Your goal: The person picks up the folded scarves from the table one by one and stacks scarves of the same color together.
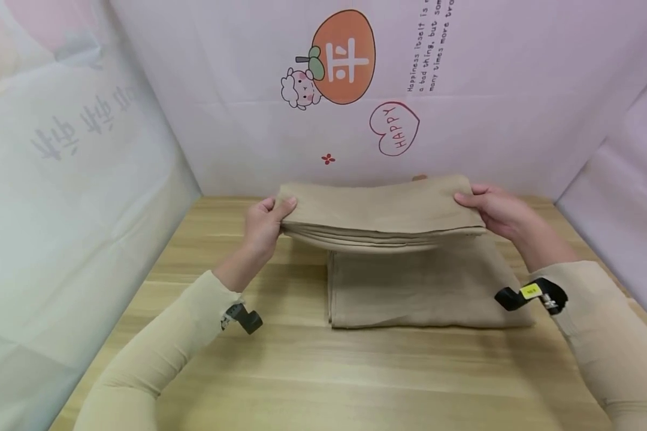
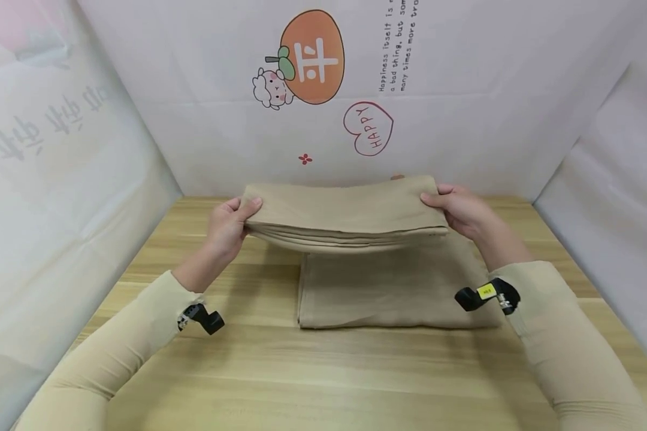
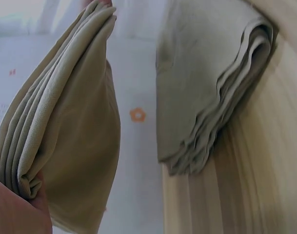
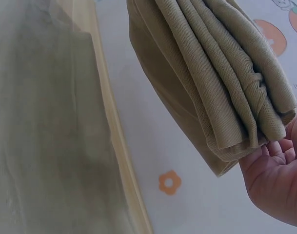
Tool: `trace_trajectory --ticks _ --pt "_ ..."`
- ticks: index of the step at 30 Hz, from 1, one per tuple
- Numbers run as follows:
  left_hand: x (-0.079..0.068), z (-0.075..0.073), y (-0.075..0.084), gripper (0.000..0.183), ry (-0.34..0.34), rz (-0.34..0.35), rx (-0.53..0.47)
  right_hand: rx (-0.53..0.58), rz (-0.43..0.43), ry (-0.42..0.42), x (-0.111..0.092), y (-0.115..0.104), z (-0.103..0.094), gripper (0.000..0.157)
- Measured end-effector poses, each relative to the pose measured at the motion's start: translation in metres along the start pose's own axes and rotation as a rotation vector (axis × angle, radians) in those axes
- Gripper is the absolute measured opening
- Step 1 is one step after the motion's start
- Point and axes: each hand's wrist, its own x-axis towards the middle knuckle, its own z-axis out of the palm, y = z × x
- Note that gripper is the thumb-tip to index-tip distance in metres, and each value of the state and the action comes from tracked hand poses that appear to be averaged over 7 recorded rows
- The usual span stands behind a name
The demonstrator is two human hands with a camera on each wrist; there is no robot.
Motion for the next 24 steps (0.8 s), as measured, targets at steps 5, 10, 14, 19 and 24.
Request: trace_trajectory --ticks 5,10,14,19,24 --pt "-0.010 0.021 -0.008 0.035 -0.038 -0.012 -0.009 0.076 -0.013 -0.013 -0.022 0.005 -0.023 0.021" --pt "-0.017 0.040 -0.014 0.031 -0.055 0.009 -0.017 0.039 -0.017 0.031 -0.039 0.006 -0.041 0.024" --pt "-0.023 0.048 -0.019 0.028 -0.061 0.028 -0.020 0.067 -0.020 0.033 -0.048 0.010 -0.049 0.028" --pt "-0.034 0.057 -0.027 0.026 -0.094 0.053 -0.017 0.099 -0.025 -0.009 -0.059 0.018 -0.061 0.031" --pt "-0.043 0.062 -0.037 0.026 -0.107 0.061 -0.001 0.141 -0.024 -0.052 -0.065 0.027 -0.070 0.036"
